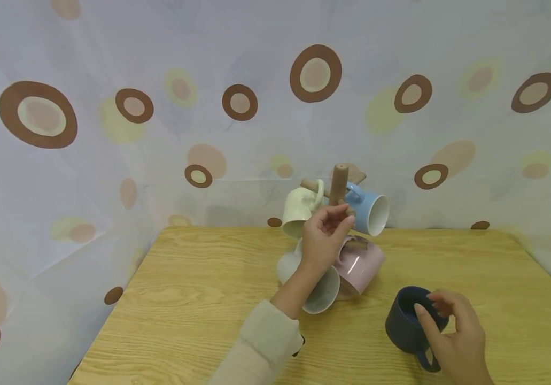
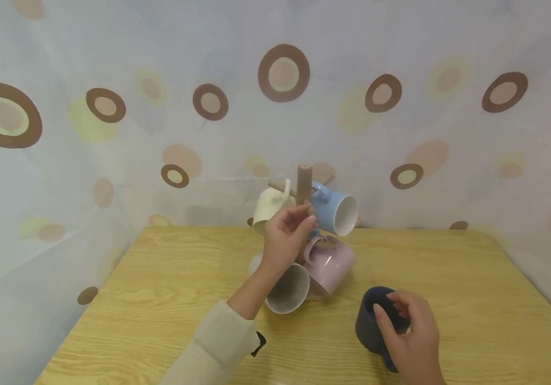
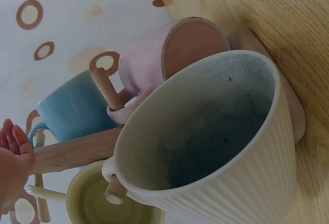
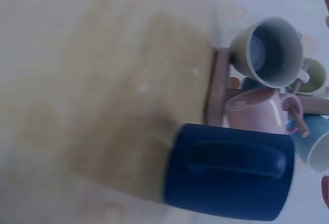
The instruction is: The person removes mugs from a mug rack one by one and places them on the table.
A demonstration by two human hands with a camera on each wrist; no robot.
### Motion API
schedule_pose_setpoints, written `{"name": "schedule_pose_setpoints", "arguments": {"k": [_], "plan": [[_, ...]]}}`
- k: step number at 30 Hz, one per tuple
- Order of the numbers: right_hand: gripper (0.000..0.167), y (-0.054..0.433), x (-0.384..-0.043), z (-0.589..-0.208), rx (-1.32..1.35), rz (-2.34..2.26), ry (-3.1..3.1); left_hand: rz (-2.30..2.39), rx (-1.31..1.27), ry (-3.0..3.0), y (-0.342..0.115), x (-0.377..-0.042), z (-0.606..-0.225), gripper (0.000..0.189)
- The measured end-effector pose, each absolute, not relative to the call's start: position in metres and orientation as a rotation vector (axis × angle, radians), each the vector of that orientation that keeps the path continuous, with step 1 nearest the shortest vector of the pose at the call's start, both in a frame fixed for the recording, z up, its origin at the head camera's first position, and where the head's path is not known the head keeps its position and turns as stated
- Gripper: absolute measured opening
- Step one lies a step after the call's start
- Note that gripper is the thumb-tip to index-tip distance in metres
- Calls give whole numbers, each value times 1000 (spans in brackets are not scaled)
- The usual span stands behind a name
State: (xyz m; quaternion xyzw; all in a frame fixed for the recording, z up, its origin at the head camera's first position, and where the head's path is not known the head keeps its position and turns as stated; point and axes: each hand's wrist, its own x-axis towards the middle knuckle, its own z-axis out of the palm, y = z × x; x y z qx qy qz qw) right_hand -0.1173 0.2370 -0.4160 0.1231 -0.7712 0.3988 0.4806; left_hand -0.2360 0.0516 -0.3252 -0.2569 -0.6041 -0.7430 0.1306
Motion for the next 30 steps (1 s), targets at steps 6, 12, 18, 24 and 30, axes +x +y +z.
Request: {"name": "schedule_pose_setpoints", "arguments": {"k": [6,12,18,24,30], "plan": [[22,227,-150,-385,505,1019,-1792,-2163,-740,-1768,53,-236,-325,23],[21,210,-181,-355,443,1150,-1775,-2167,-709,-1765,53,-237,-326,22],[20,202,-214,-339,303,1192,-1784,-2167,-709,-1766,54,-237,-327,22],[24,196,-235,-325,229,1219,-1824,-2163,-716,-1766,53,-236,-327,21],[26,196,-255,-309,243,1178,-1901,-2149,-724,-1765,53,-238,-328,22]]}}
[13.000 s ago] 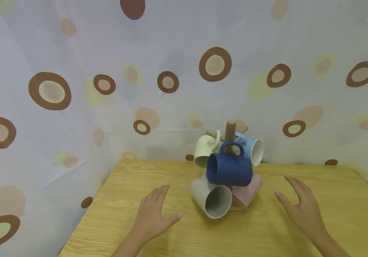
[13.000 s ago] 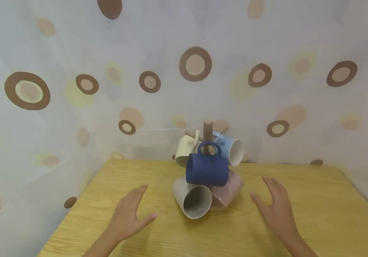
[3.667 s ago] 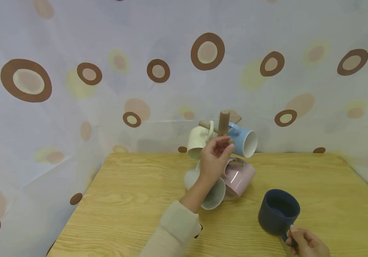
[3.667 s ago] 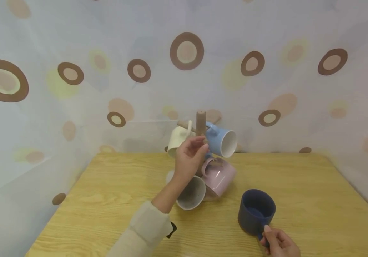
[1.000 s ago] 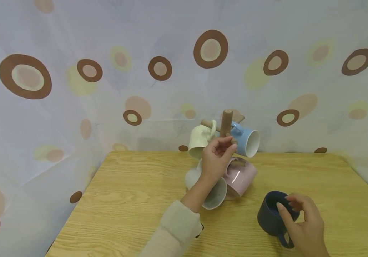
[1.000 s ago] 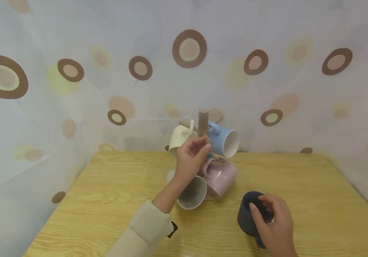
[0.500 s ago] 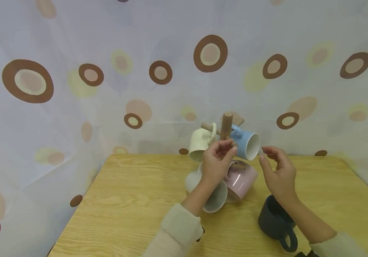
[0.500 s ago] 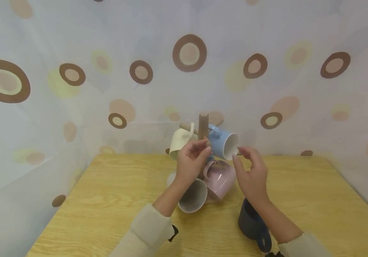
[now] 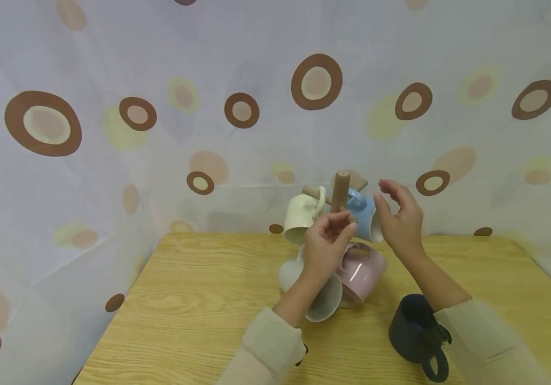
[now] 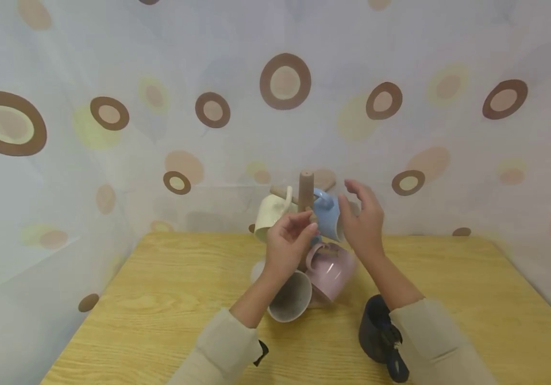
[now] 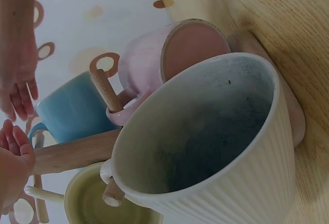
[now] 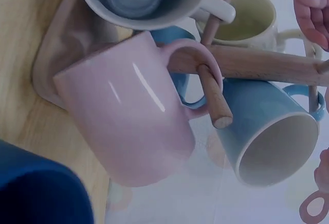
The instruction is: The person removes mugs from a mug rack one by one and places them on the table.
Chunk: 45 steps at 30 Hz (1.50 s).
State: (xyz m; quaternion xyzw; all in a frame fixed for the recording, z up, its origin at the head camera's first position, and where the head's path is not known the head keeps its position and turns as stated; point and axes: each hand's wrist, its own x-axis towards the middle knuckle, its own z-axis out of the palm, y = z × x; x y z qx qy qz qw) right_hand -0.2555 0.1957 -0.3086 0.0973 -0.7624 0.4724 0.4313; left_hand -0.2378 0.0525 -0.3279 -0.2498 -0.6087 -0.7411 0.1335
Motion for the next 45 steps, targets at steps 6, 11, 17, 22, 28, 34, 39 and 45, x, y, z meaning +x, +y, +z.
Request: {"name": "schedule_pose_setpoints", "arguments": {"k": [6,11,17,22,28,34,39,45], "plan": [[28,198,-274,-299,268,1169,-2015,-2151,-753,-1737,53,-237,-326,23],[28,202,-284,-295,294,1147,-2085,-2165,-770,-1708,55,-237,-326,22],[26,205,-289,-290,338,1144,-2157,-2180,-765,-1718,52,-237,-328,27],[25,205,-289,-289,311,1176,-2182,-2139,-766,-1732,40,-239,-334,28],[24,202,-289,-289,252,1212,-2200,-1954,-736,-1759,23,-243,-339,26],[24,202,-291,-291,245,1231,-2183,-1680,-584,-1812,7,-250,-345,40],[27,200,-292,-291,241,1239,-2183,-1579,-453,-1870,0,-260,-352,65],[26,200,-290,-292,249,1246,-2169,-1686,-282,-2046,0,-268,-357,86]]}}
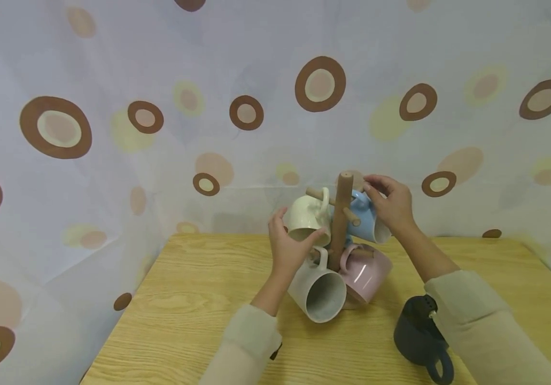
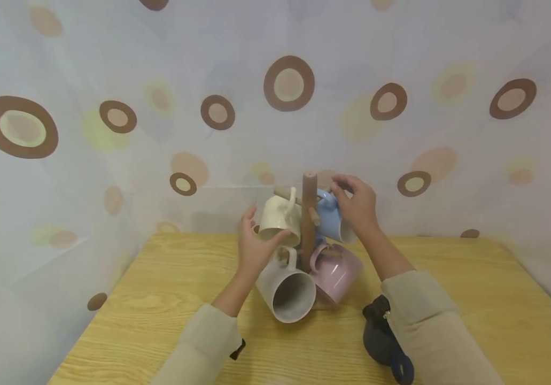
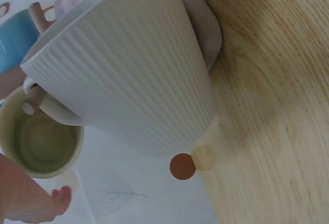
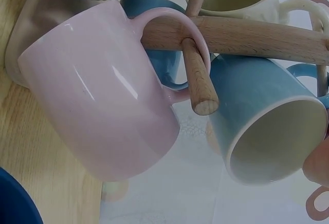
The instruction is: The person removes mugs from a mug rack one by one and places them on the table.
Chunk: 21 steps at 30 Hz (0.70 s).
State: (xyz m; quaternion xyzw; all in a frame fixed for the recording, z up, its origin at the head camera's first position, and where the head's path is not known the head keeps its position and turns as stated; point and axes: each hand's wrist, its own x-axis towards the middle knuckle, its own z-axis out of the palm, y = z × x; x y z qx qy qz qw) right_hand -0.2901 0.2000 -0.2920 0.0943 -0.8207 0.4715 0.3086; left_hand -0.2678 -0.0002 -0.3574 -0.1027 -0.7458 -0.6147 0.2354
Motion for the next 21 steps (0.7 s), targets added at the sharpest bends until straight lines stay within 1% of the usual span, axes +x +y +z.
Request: {"name": "schedule_pose_setpoints", "arguments": {"k": [3,6,12,21], "plan": [[26,201,-288,-292,252,1241,-2160,-1737,-186,-2148,3,-271,-360,93],[25,200,-288,-291,259,1229,-2164,-1778,-107,-2195,5,-274,-362,95],[25,199,-290,-293,260,1207,-2185,-1862,-26,-2197,8,-277,-363,95],[25,192,-291,-292,275,1215,-2178,-1971,56,-2137,7,-277,-365,89]]}}
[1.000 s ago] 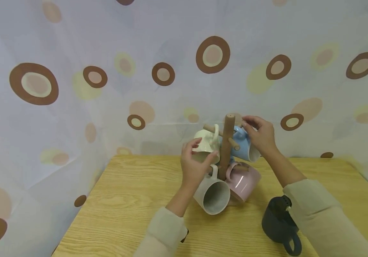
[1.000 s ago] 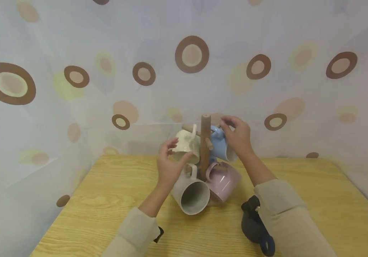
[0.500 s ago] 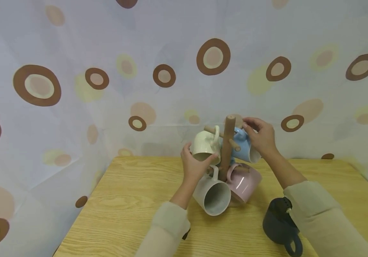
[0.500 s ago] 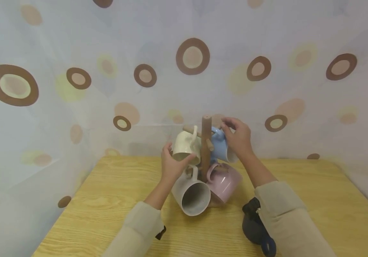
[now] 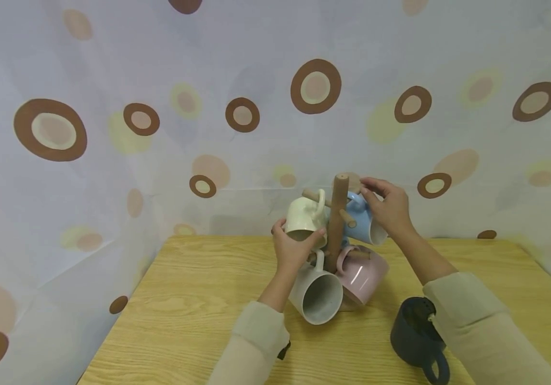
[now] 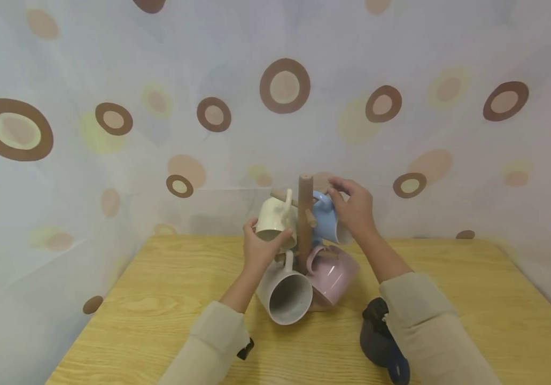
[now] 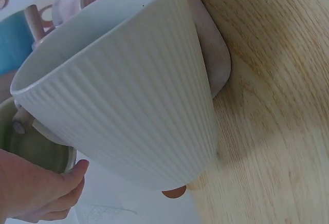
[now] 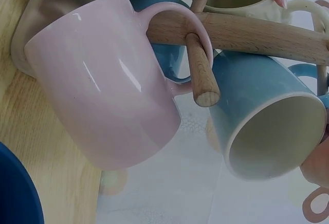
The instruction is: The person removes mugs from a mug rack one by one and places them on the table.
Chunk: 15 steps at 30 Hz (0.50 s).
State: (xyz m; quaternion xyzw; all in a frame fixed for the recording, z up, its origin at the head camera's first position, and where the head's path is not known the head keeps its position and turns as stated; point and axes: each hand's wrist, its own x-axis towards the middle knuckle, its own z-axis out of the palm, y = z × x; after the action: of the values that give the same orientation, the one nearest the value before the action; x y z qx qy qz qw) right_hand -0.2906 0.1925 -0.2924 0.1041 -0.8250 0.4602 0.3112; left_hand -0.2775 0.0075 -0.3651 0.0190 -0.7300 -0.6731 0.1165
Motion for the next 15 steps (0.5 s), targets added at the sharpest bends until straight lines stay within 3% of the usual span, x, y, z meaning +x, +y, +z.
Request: {"name": "schedule_pose_setpoints", "arguments": {"k": [15], "plan": [[30,195,-292,-289,203,1364,-2215,-2086,151,-2077,13,-281,-366,87]]}}
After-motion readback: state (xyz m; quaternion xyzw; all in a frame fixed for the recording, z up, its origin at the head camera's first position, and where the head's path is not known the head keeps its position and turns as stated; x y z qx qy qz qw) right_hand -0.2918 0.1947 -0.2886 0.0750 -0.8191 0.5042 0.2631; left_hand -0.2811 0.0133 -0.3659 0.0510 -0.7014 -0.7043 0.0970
